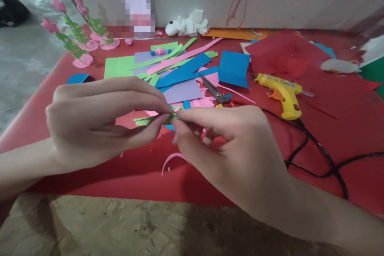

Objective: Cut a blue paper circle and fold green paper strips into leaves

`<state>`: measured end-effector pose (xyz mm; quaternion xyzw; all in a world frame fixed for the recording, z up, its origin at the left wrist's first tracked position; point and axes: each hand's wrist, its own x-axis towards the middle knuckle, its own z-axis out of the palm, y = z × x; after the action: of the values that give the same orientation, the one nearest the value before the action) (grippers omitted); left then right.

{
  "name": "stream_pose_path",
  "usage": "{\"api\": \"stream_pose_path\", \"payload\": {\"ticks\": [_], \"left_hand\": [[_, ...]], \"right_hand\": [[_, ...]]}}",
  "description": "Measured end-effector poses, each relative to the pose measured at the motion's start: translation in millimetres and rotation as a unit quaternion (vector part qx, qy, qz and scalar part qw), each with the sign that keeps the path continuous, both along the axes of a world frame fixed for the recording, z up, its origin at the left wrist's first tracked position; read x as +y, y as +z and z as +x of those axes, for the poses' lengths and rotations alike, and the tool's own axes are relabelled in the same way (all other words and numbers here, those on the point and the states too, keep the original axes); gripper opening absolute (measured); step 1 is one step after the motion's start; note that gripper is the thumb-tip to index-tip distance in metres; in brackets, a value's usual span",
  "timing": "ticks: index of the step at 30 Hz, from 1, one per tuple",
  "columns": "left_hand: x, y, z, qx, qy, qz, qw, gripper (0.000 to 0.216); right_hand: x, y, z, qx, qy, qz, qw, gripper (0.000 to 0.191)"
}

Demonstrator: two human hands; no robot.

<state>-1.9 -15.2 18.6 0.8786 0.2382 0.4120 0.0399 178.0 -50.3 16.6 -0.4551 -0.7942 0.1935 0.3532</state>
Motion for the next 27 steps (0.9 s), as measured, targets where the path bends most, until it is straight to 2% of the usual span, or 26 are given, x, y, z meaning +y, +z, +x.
{"api": "stream_pose_path", "payload": {"ticks": [4, 6, 9, 13, 17, 19, 23, 27], "left_hand": [[0.8, -0.9, -0.6, 0.018, 0.006, 0.049, 0.999, 0.014], [0.2, -1.4, -1.7, 0.038, 0.021, 0.048, 0.998, 0.019], [-2.0, -0.8, -3.2, 0.075, 0.030, -0.009, 0.997, 0.027], [-4.2, 3.4, -2.5, 0.095, 0.022, -0.093, 0.991, 0.029], [-2.1, 6.9, 0.7, 0.104, -0.035, -0.108, 0.988, 0.028], [-0.9, 7.1, 2.1, 0.105, -0.034, -0.106, 0.988, 0.027], [-2.0, 6.3, 3.1, 0.107, -0.015, -0.064, 0.992, 0.025], [-2.8, 1.5, 2.0, 0.120, 0.009, 0.061, 0.991, 0.024]], "right_hand": [[-1.8, -0.2, -1.0, 0.011, 0.004, 0.003, 1.000, 0.025], [-3.4, 0.6, -2.1, 0.004, 0.002, -0.010, 1.000, 0.026], [-4.1, 1.7, -4.5, -0.002, -0.009, -0.037, 0.999, 0.025], [-0.9, -0.3, -4.9, 0.053, -0.010, -0.072, 0.996, 0.023], [0.1, 1.7, -3.7, 0.077, -0.031, -0.114, 0.990, 0.018], [0.2, 5.0, -4.3, 0.092, -0.022, -0.144, 0.985, 0.019], [0.8, 6.8, -3.9, 0.141, 0.001, -0.179, 0.974, 0.022], [0.2, 1.2, 1.8, 0.147, 0.002, -0.188, 0.971, 0.019]]}}
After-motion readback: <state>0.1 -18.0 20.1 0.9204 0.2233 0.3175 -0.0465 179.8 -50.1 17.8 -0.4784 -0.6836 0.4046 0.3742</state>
